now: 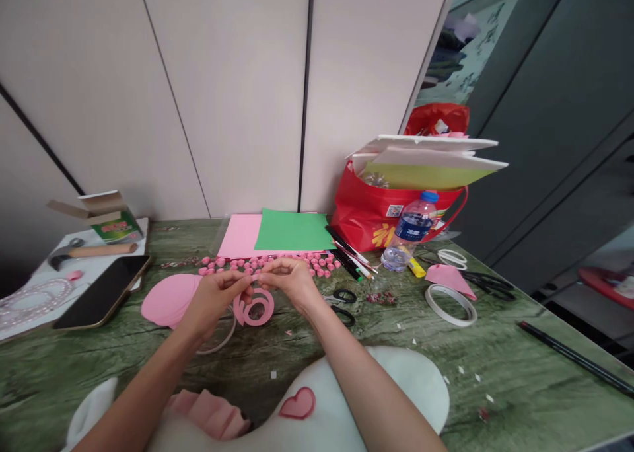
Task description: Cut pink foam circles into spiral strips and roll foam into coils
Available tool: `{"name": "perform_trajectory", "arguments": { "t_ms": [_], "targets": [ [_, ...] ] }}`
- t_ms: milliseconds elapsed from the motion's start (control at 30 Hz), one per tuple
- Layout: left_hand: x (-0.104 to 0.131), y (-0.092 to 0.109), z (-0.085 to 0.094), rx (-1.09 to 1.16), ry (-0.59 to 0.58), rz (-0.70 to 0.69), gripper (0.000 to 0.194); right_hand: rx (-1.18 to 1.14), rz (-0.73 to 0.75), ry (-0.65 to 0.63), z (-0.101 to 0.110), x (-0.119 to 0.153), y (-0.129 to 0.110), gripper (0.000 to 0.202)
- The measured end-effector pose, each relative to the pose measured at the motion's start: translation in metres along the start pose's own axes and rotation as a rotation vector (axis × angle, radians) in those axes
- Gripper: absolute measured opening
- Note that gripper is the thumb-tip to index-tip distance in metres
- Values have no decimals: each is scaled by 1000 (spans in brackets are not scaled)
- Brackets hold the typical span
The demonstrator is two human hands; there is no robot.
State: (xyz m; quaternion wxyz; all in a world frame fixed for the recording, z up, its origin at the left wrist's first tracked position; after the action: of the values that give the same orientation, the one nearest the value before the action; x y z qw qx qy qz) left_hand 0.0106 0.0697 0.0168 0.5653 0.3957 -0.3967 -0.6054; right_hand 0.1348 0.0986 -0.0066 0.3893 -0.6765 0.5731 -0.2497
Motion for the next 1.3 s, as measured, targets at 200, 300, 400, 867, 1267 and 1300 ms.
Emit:
{"name": "perform_trajectory", "arguments": {
  "t_ms": [200,300,400,867,1267,1300],
  "targets": [
    [-2,-3,2,-16,22,0,19,-58,-43,-21,0,0,2,20],
    [-2,-4,3,-13,24,3,18,-44,-64,-55,0,0,3,24],
    [-2,-3,3,-13,14,0,17,-50,-51,-51,1,-1,4,23],
    [-1,-2,1,-17,-1,14,17,-18,-46,-19,3,-1,4,21],
    [-1,-1,1,-15,8,0,17,-61,-67,-48,2,-2,5,24],
    [-2,-1,1,-12,8,2,16,-54,-70,-57,2,-2,5,25]
  ]
}}
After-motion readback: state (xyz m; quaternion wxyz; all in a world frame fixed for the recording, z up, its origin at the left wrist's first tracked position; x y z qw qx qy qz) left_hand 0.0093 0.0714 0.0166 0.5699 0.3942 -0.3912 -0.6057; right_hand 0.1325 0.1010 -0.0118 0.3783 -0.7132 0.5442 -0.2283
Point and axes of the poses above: each hand's wrist, its own x-axis away from the middle knuckle, its own z-axis out of the back of the hand, y = z × x, the point moved 7 cm from there along -x, towards the middle knuckle, and after that the axes turned 15 degrees about -x, right-handed, at the moved point
